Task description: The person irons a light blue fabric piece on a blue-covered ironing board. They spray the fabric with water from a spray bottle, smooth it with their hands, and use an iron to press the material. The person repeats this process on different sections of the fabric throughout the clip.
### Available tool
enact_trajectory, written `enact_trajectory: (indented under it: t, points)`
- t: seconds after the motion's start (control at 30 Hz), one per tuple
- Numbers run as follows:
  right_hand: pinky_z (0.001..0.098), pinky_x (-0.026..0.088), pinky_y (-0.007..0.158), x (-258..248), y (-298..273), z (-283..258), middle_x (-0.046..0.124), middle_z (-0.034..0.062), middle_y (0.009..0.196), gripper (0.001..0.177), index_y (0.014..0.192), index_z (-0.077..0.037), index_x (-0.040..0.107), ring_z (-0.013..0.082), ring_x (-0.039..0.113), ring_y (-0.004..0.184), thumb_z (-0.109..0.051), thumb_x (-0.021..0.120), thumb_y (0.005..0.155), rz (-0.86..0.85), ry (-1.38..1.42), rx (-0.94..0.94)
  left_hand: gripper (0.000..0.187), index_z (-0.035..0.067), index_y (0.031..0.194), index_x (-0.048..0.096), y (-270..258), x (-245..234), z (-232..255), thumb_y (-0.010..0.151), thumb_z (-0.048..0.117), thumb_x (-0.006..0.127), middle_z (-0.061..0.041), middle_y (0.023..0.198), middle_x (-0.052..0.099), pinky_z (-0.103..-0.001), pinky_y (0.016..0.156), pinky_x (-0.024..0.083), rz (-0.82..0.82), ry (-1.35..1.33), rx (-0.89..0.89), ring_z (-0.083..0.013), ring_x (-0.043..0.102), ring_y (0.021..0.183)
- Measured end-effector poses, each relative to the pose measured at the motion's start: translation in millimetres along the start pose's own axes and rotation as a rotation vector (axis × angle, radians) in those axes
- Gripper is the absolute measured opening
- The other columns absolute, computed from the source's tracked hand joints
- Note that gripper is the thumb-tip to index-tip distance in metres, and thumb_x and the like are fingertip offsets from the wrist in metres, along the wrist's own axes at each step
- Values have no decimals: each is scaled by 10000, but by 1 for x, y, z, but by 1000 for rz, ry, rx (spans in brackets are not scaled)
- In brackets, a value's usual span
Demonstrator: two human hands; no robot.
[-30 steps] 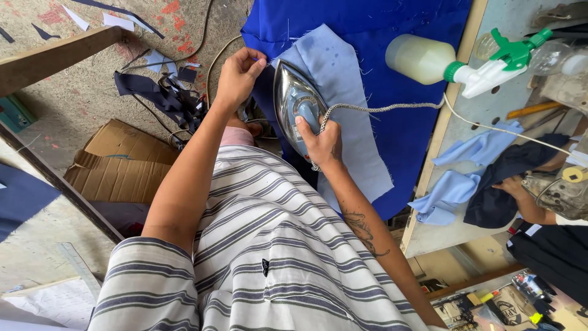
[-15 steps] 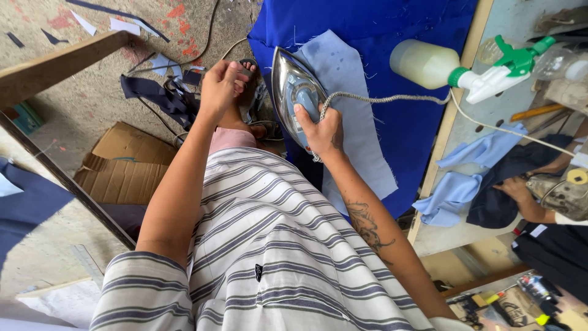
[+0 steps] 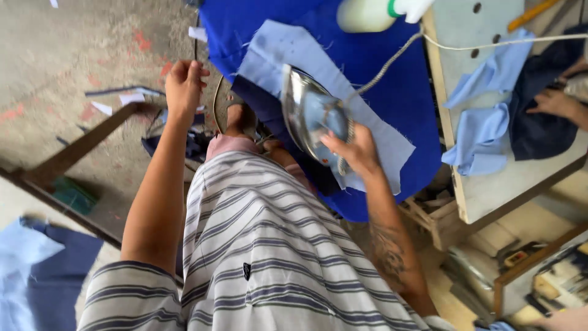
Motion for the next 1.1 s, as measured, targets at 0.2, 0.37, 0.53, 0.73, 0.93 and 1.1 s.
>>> enact_trajectory:
  t: [0.2,0.37,0.53,0.73,0.93,1.1]
  points:
    - [313,521,1026,-107,-52,97,722,112,935,443,997,0,751,241,704,1014,115,553,619,485,226,101,305,225,1161,758,13,46,-9,1078,519,745,-20,1039,820,-456,908,561,-64,403,93,-283,776,1031]
    - [303,565,951,-202,-46,154,621,54,876,529,958,-26,663,224,716,960,214,509,513,717,404,-108,432,171,1149,718,5,62,-11,1026,575,812,-95,1067,811,-528,943,561,-46,476,85,-371,763,1088]
    - [213,588,1052,-234,-22,181,582,38,872,501,855,-20,573,251,767,1166,373,500,552,921,828,-295,408,156,1098,765,25,58,-29,965,528,871,-83,940,811,-522,900,568,-75,620,97,-404,776,998]
    - [333,443,1189,-236,-9,253,550,82,883,471,744,-57,455,217,658,1235,327,611,519,805,786,-516,293,242,1072,785,19,53,-5,948,491,878,2,781,731,-447,843,561,-51,635,70,-296,762,843]
    - [459,531,1092,-201,-27,227,717,142,1023,423,807,-56,581,268,712,1186,314,739,678,965,730,-447,202,279,1026,777,6,51,6,974,464,839,20,944,787,-413,859,567,-52,596,66,-226,784,971]
    - [438,555,1101,-188,-22,258,701,151,1272,485,1210,14,742,285,656,1270,238,851,793,1057,599,-292,185,102,1050,719,-15,64,25,1055,276,783,-95,1032,759,-474,920,579,-51,430,190,-295,783,1073]
Point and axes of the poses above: each hand's wrist, its own y-axis towards the middle knuckle, its own x-axis out of the palm, z = x × y, the point moved 2 cm from there along y, towards the middle knuckle
